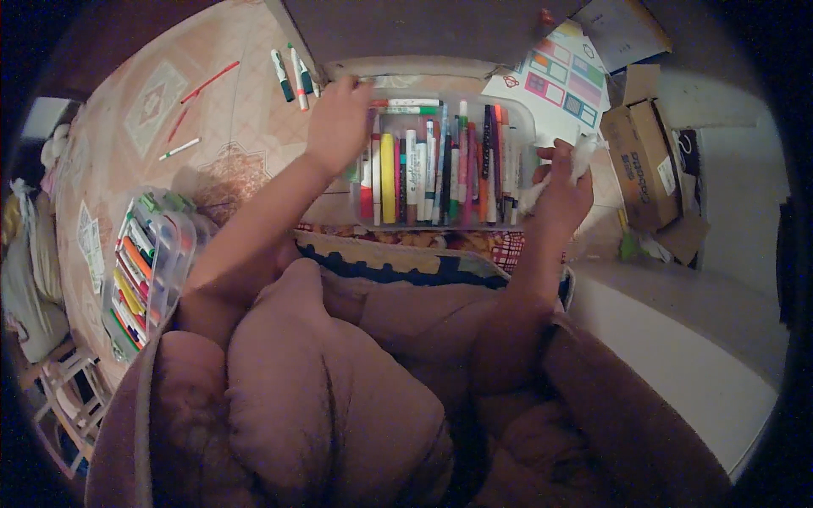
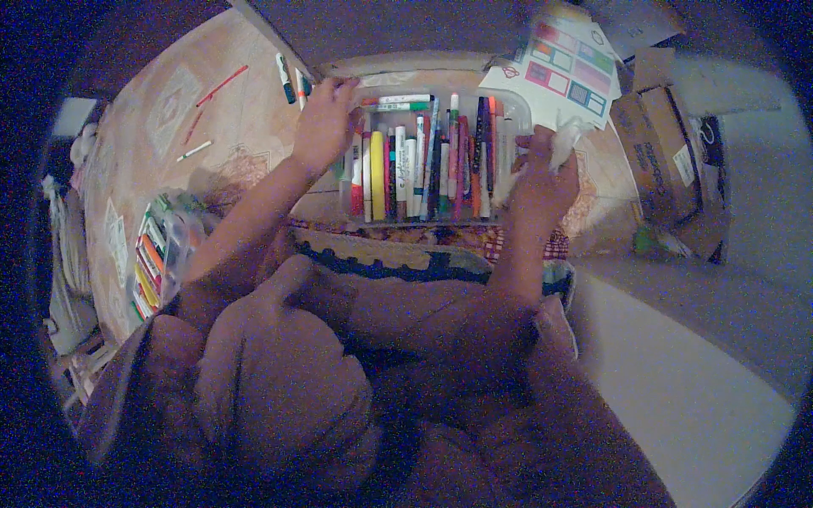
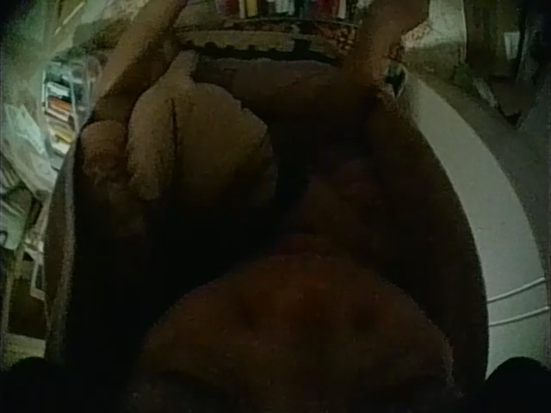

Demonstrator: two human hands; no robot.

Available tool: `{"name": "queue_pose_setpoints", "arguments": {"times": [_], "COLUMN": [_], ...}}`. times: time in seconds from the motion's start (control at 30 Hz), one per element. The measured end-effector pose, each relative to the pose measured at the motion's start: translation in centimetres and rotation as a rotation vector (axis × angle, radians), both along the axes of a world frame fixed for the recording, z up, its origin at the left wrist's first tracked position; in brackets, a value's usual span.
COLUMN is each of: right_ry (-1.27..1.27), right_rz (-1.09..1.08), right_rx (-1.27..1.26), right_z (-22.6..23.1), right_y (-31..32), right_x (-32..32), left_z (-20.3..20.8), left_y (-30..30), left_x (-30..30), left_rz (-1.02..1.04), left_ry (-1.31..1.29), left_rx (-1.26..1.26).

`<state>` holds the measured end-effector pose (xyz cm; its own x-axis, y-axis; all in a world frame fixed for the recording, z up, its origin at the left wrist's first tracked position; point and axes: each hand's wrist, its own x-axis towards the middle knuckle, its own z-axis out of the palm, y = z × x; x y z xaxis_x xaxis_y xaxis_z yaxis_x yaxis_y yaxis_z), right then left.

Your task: The person organizes markers into containers by picking them up from a pile and placing them into bins, eventually closing a bin with a lid.

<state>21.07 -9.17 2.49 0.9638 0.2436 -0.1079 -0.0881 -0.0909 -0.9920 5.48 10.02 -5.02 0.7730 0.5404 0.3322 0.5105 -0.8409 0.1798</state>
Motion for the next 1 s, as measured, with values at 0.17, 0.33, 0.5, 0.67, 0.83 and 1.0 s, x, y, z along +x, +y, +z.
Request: {"name": "queue_pose_setpoints", "arguments": {"times": [0.17, 0.33, 0.5, 0.67, 0.83, 1.0], "right_ry": [0.004, -0.036, 0.005, -0.022, -0.030, 0.067], "right_rz": [0.082, 0.103, 0.126, 0.105, 0.081, 0.102], "right_rx": [0.081, -0.040, 0.029, 0.038, 0.085, 0.190], "right_z": [-0.7, -0.6, -1.0, -1.2, -1.7, -0.4], "right_y": [0.3, 0.4, 1.4, 1.0, 1.0, 0.9], "right_x": [-0.4, -1.3, -1.8, -1.6, -1.2, -1.5], "left_z": [-1.3, -1.3, -1.5, 0.1, 1.6, 5.6], "left_y": [-2.9, -3.6, -2.9, -3.1, -2.0, -0.5], "left_x": [-3.8, -3.7, -4.4, -5.0, -7.5, -13.8], "left_rz": [0.252, 0.157, 0.124, 0.098, 0.021, 0.093], "left_ry": [0.193, 0.206, 0.161, 0.111, -0.064, -0.149], "left_rx": [-0.613, -0.671, -0.625, -0.679, -0.763, -0.950]}}
